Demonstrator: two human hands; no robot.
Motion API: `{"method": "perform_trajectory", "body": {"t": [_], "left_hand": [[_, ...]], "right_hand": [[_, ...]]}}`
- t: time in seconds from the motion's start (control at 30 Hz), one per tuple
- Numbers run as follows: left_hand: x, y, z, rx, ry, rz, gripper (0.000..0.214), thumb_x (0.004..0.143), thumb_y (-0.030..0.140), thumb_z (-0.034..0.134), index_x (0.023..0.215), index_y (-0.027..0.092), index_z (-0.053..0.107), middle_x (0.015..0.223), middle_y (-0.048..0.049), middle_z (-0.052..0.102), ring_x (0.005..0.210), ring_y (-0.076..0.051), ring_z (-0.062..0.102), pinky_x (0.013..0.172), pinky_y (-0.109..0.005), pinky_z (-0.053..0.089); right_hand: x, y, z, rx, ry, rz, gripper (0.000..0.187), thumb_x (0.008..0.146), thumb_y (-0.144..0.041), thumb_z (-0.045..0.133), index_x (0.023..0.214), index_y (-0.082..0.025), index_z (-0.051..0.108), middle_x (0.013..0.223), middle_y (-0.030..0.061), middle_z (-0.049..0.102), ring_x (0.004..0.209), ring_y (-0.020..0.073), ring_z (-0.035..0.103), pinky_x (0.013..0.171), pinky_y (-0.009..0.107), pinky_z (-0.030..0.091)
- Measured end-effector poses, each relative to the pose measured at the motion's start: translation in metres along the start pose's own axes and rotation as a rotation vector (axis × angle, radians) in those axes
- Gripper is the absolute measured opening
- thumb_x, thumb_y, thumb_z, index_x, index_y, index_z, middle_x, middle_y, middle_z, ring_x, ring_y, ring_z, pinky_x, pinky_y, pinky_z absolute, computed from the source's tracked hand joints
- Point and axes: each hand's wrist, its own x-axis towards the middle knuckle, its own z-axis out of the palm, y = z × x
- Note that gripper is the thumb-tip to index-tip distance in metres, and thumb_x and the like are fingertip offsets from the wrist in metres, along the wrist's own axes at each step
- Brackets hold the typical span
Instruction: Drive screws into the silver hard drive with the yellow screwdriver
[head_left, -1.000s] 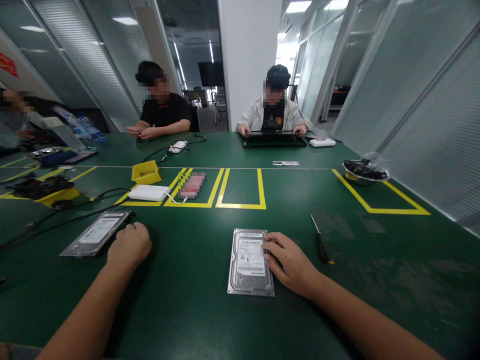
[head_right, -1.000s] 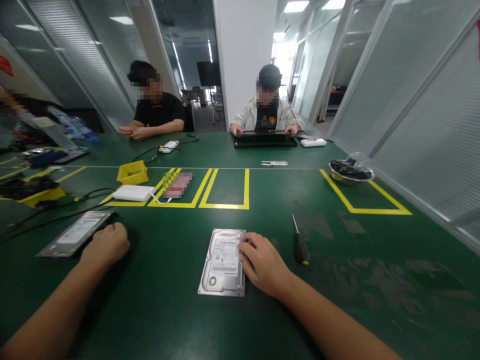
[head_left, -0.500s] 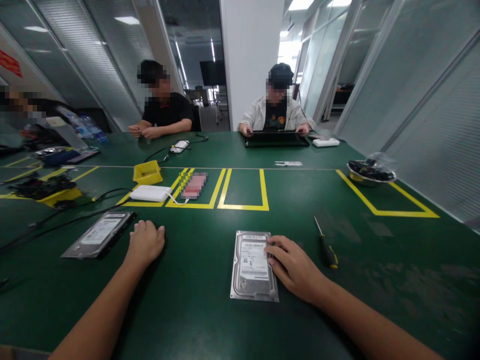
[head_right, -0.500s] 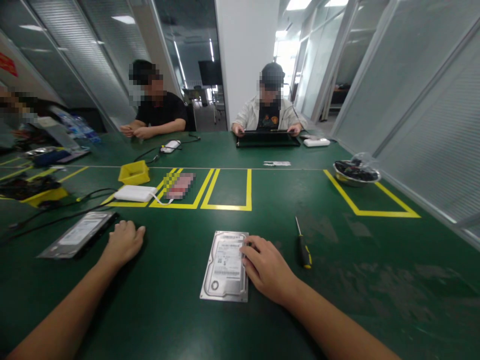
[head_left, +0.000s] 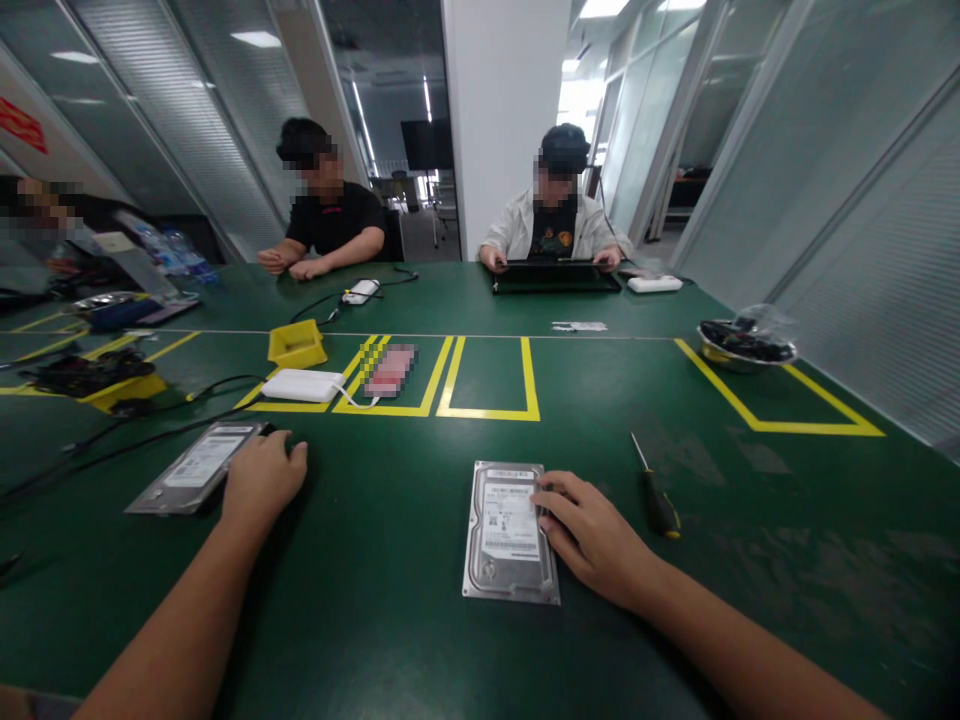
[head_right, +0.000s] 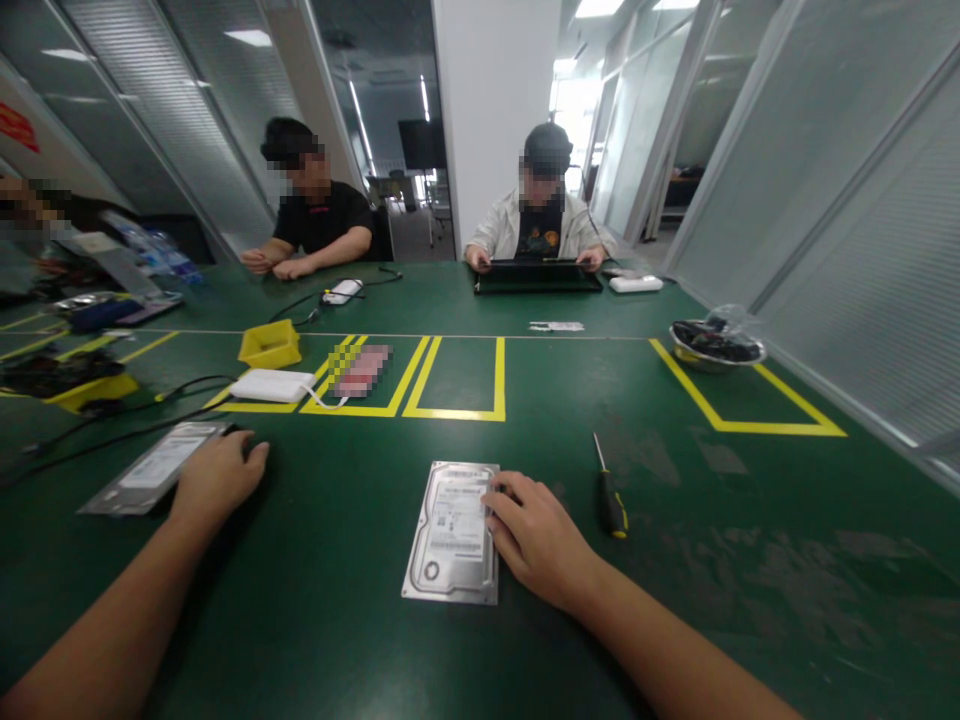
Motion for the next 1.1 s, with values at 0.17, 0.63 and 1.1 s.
{"method": "perform_trajectory", "body": {"t": [0.17,0.63,1.1], "left_hand": [[0.002,0.003,-0.007,0.134,-0.074,-0.014,0.042,0.089,0.038,0.041,0.103,0.009,0.069,0.096,-0.0169,0.067,0.092,-0.033,0.062,0.081,-0.042,0.048],[-0.005,0.008,-0.008,0.246,-0.084,-0.026,0.042,0.094,0.034,0.035,0.104,0.012,0.069,0.099,-0.0151,0.066,0.089,-0.03,0.062,0.076,-0.037,0.048],[-0.008,0.013,-0.005,0.156,-0.019,-0.048,0.04,0.097,0.03,0.028,0.103,0.007,0.06,0.097,-0.0182,0.061,0.092,-0.032,0.058,0.077,-0.038,0.043]], "right_hand": [[-0.001,0.001,0.0,-0.002,-0.005,0.005,0.027,0.097,-0.02,0.046,0.119,-0.017,0.06,0.127,0.0142,0.053,0.114,0.0251,0.053,0.093,0.044,0.049],[-0.003,0.002,0.0,0.009,-0.018,0.008,0.026,0.098,-0.02,0.044,0.119,-0.017,0.059,0.128,0.0134,0.052,0.115,0.0256,0.052,0.094,0.045,0.048],[-0.003,0.002,0.001,0.016,-0.015,0.007,0.026,0.098,-0.02,0.045,0.119,-0.017,0.058,0.127,0.0132,0.052,0.115,0.0257,0.052,0.094,0.045,0.048]]}}
